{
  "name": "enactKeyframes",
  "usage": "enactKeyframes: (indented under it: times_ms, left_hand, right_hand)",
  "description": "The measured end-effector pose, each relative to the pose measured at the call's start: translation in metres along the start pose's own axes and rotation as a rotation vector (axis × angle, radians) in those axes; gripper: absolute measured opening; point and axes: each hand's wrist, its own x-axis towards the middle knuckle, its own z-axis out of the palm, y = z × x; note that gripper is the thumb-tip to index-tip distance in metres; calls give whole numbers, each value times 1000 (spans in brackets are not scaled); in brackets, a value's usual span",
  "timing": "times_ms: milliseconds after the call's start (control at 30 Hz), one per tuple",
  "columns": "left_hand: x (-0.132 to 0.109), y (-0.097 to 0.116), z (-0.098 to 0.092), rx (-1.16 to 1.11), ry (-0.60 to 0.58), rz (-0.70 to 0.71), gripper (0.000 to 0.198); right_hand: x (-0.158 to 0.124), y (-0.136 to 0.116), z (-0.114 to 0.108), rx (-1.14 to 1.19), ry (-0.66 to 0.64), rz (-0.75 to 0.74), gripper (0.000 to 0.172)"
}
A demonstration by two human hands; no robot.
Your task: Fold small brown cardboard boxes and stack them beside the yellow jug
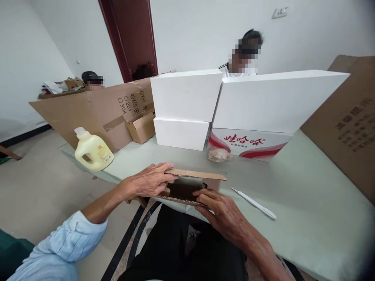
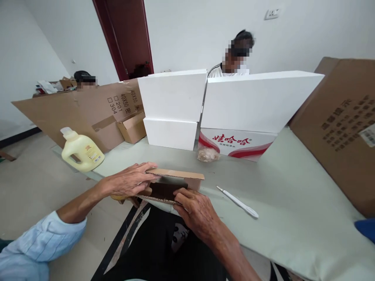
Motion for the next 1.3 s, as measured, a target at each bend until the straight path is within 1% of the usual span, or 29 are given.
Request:
enactKeyframes:
  times_ms: [100,167,233,300,400,467,500,567,667,767,867,1000,1133,1233,1300]
  left_hand:
    - [13,4,3,85,-20,-34,44]
    - [17,5,0,104,-41,-36,39]
    - [17,1,-7,71,-79,-26,39]
    - [14,-8,-15,-15,-123,8,49]
    - [5,-28,-21,-218,-112,129,61]
    - [-2,-39,-15,-332,-64,184,70]
    - [-5,-42,-9,-368,-37,185,77]
    - [-10,-44,9,-401,33,152,87]
    - [-14,-39,38,-409,172,82,90]
    - [-16,-33,59,-412,305,20,91]
    - [-17,-31,71,-414,420,-14,90]
    - [-18,-30,77,-421,556,-24,90]
    - [-23,-27,70,-481,684,-53,95]
    - [-25,-26,61,-528,753,-150,95]
    - [-22,-28,59,-565,776,-240,95]
  right_hand:
    - [8,1,-7,-135,-122,29,10]
    - [13,1,-12,-209,-192,25,9]
    - [16,2,-16,-246,-235,-3,7]
    - [15,3,-17,-268,-233,-32,7]
    - [9,7,-18,-279,-123,-73,14]
    - [4,10,-18,-253,-5,-104,16]
    - [2,11,-19,-236,57,-112,16]
    - [-2,14,-19,-206,180,-117,16]
    - [-9,18,-18,-192,352,-104,21]
    - [-18,26,-17,-179,455,-56,25]
    - [-29,35,-17,-128,505,28,23]
    - [-38,41,-19,-43,547,99,20]
    - [-39,40,-22,46,591,133,21]
    - [-38,40,-20,119,619,175,20]
    - [-36,42,-12,177,647,221,21]
